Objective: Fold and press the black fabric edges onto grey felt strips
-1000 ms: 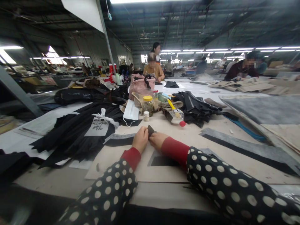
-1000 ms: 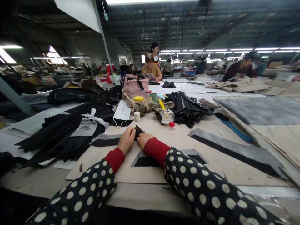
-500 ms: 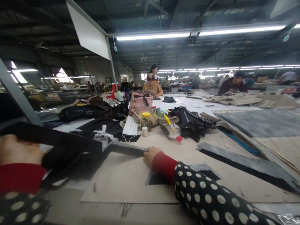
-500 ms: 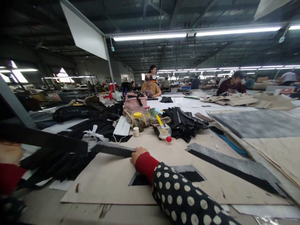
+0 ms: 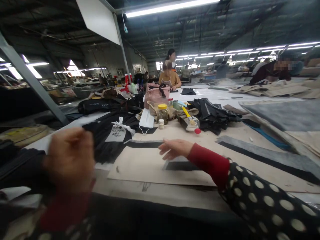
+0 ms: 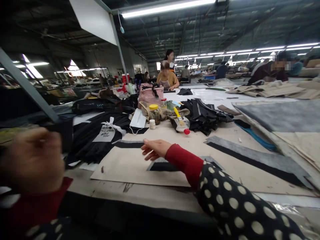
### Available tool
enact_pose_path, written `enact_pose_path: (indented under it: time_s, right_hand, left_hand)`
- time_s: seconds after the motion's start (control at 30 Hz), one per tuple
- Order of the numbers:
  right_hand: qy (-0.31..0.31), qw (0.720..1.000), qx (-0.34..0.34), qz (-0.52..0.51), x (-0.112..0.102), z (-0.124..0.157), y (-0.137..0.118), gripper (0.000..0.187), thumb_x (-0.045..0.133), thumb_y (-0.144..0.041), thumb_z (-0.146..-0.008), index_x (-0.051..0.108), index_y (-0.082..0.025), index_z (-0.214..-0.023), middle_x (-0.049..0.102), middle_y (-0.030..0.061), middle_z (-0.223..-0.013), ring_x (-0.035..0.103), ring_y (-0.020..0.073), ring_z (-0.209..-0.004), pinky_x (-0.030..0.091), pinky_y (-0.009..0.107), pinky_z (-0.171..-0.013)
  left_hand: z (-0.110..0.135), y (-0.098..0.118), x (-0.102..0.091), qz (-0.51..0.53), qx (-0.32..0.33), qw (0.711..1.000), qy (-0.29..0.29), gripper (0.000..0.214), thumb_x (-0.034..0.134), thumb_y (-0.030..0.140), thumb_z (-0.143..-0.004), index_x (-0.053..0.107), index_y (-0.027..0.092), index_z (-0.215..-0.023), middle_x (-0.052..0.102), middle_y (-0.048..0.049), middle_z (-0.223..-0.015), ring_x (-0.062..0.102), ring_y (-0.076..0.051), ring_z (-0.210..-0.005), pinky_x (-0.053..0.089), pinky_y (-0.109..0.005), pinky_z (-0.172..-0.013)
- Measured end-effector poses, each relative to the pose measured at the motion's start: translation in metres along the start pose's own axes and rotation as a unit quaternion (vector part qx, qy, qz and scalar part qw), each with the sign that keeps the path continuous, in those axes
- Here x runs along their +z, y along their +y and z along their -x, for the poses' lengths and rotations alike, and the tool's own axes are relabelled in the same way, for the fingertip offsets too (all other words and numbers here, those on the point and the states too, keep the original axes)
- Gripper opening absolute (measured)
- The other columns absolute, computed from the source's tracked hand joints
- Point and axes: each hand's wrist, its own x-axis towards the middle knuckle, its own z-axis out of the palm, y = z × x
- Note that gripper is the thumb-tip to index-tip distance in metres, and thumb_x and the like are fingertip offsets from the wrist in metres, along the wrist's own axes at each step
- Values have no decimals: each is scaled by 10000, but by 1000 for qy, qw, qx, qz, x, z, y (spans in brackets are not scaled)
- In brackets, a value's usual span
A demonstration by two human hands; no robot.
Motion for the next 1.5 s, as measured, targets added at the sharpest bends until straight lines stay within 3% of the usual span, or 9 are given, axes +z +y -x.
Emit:
enact_pose_path:
  time_s: [0.03,0.1,0.17,0.3,0.43,0.6,0.8,1.0,1.5]
  right_hand:
    - [-64,993,16,-97,6,13,-2,649,142,-575,-820,483,-99,-1101,567,130,-1041,592,147,-812,463,273,-704]
    - [-141,968,41,-203,20,37,4,684,171,-646,-772,533,-113,-1002,604,105,-918,599,137,-736,466,246,-619]
    - [-149,958,59,-237,31,54,24,593,324,-638,-737,558,-116,-897,612,65,-765,592,122,-645,452,220,-548]
    - [-61,962,94,-249,35,74,80,377,587,-454,-649,530,-123,-821,545,-24,-546,512,69,-442,400,182,-439]
    - [-14,985,81,-154,20,99,100,307,560,-414,-682,523,-124,-774,551,-17,-547,478,54,-432,374,173,-423]
    - [120,991,37,-49,-21,127,94,309,526,-426,-704,541,-124,-770,554,3,-587,508,88,-529,418,216,-499]
    - [311,950,34,5,-76,143,119,339,576,-482,-642,587,-151,-717,577,25,-627,525,127,-597,450,263,-595]
    - [398,914,62,42,-83,138,142,418,587,-502,-612,618,-156,-843,639,44,-821,568,214,-806,439,299,-763]
    - [352,899,110,236,-86,134,160,404,483,-552,-660,612,-197,-806,632,31,-802,570,196,-760,427,283,-688]
  left_hand:
    - [23,8,13,-63,91,994,-1,251,547,178,-730,537,285,-957,587,-5,-901,537,-193,-900,449,-327,-762]
    - [69,25,39,-71,253,959,-107,304,547,129,-726,537,265,-998,607,-18,-845,553,-184,-824,447,-333,-745]
    - [107,40,60,-30,313,921,-231,255,503,158,-765,540,230,-1007,626,-38,-827,562,-181,-782,460,-321,-689]
    - [142,58,80,44,278,879,-385,190,450,167,-799,557,218,-948,630,-35,-832,555,-169,-810,458,-310,-732]
    - [127,51,82,37,172,875,-450,404,501,238,-775,432,230,-1174,523,-64,-1149,461,-197,-1053,378,-349,-907]
    - [93,29,89,76,13,763,-642,259,488,265,-766,557,271,-1016,618,8,-955,560,-164,-873,434,-257,-778]
    - [62,5,105,142,-169,790,-573,245,507,254,-714,578,173,-934,599,-2,-765,546,-145,-714,428,-257,-674]
    - [67,-11,134,228,-257,763,-547,331,578,231,-640,543,114,-948,559,8,-675,515,-105,-626,407,-251,-651]
    - [80,-27,149,179,-207,786,-555,357,556,239,-671,526,123,-1006,518,26,-640,472,-82,-555,373,-207,-543]
